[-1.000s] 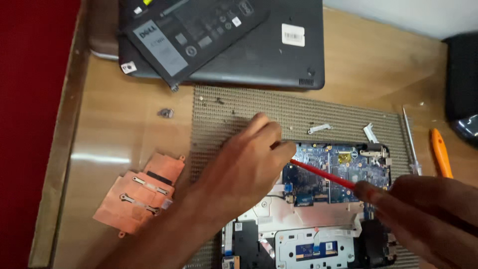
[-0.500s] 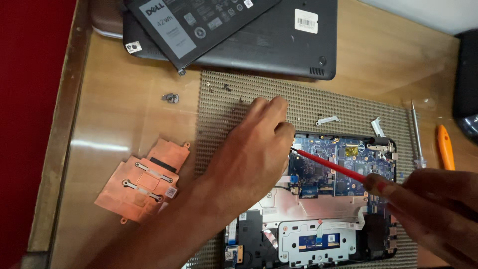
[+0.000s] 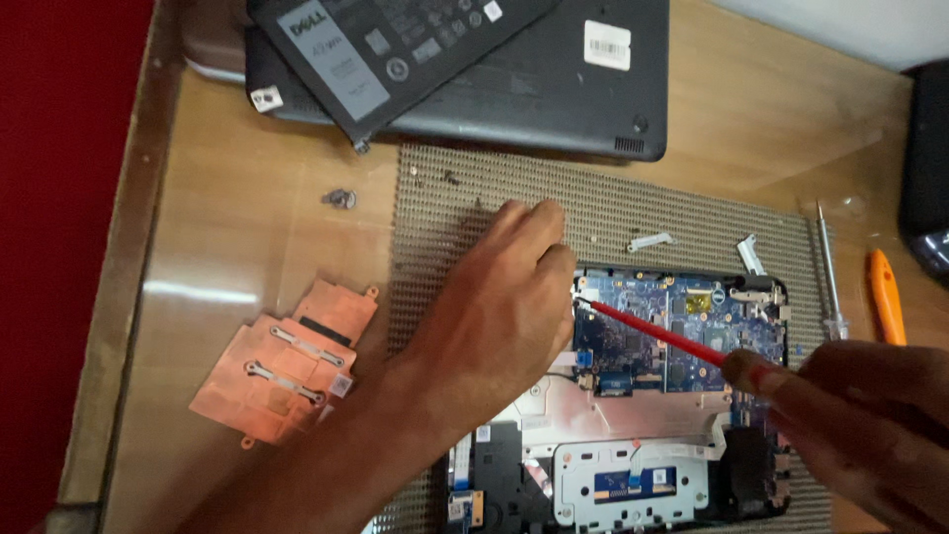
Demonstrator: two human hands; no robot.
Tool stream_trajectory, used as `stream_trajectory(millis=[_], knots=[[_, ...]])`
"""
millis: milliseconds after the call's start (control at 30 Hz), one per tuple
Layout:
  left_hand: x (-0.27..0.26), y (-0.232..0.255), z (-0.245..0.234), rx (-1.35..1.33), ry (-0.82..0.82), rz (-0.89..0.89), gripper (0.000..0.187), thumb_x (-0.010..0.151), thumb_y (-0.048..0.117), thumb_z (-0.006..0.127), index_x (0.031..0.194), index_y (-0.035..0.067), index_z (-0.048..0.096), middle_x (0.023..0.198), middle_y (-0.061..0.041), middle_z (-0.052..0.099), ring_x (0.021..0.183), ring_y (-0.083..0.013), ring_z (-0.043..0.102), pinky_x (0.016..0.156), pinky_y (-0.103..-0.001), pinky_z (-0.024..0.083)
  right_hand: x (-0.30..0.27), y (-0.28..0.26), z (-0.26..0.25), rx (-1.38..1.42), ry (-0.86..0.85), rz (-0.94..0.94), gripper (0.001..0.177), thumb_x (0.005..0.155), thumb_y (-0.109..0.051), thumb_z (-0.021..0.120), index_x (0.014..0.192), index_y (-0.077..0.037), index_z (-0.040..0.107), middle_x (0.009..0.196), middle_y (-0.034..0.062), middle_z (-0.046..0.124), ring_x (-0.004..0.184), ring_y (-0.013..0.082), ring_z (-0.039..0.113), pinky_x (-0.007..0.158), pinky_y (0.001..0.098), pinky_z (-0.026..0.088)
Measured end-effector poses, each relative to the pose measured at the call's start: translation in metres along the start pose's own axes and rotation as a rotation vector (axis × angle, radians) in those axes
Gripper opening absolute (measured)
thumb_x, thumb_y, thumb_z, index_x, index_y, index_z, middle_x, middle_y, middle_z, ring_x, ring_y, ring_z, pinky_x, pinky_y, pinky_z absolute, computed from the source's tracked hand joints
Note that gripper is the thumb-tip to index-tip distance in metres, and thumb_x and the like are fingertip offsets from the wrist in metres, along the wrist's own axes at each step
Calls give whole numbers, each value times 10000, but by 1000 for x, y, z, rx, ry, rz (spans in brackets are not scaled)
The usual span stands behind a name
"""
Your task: The person works on the internal components of a disassembled laptop placed on a desk. They use their hands to connect a small ribbon cable to the motherboard and then use a red-handled screwdriver to tighten screws securing the component.
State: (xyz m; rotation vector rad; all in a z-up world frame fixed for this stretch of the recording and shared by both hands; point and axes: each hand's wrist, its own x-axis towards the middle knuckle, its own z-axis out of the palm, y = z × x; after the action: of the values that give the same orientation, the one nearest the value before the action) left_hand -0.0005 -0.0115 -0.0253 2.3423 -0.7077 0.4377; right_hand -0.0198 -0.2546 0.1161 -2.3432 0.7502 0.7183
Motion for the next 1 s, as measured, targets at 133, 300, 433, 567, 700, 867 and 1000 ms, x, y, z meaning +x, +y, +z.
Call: stream_trajectory(millis=[133, 300, 433, 567, 700, 867, 1000], knots=[[0, -2, 4, -59, -15, -28, 195, 733, 85, 778, 684, 64, 591, 829, -83, 508, 904, -278, 479, 831, -398, 449, -3, -6, 0, -76, 35, -76, 307, 933, 30, 722, 1019, 53, 1016, 703, 312, 793, 619, 341, 806, 565, 409, 567], [-1, -5, 6, -108, 38, -7, 176, 691, 90, 710, 676, 89, 535, 788, -78, 484, 863, -272, 454, 820, -395, 414, 2, 12, -3, -226, 6, -175, 392, 896, -72, 755, 1135, -202, 1037, 628, 222, 725, 489, 286, 755, 479, 369, 554], [-1, -3, 1, -51, 27, 0, 167, 703, 37, 739, 669, 66, 578, 769, -73, 520, 867, -258, 488, 869, -393, 446, 15, 37, -15, -495, -74, -594, 573, 772, -165, 802, 1309, -356, 865, 690, -17, 785, 518, 47, 847, 484, 163, 674], [-1, -4, 2, -100, 67, -2, 110, 704, -2, 671, 675, 51, 579, 812, -106, 519, 855, -280, 490, 853, -403, 442, 10, 24, -3, -24, -3, -85, 307, 893, 141, 742, 790, 249, 1010, 716, 311, 969, 789, 258, 1014, 720, 321, 696], [-1, -4, 3, -134, 82, -5, 143, 719, 19, 720, 698, 44, 581, 832, -112, 521, 890, -297, 491, 877, -411, 441, 13, 20, 0, -137, 30, -57, 310, 904, 61, 772, 775, 204, 1015, 675, 300, 864, 639, 321, 908, 643, 347, 670], [-2, -4, 3, -187, 74, -44, 147, 696, 29, 738, 717, 38, 593, 887, -122, 532, 879, -293, 487, 841, -407, 448, 24, 34, -14, -5, -81, -15, 312, 873, 165, 818, 712, 358, 1002, 706, 376, 921, 685, 374, 957, 501, 446, 619], [-3, -3, 4, -186, 99, -11, 171, 693, -9, 743, 695, 36, 579, 845, -111, 518, 847, -276, 471, 824, -401, 437, 38, 43, -13, 251, -21, 114, 464, 1091, -59, 682, 830, 317, 760, 665, 479, 605, 491, 535, 540, 413, 462, 322]])
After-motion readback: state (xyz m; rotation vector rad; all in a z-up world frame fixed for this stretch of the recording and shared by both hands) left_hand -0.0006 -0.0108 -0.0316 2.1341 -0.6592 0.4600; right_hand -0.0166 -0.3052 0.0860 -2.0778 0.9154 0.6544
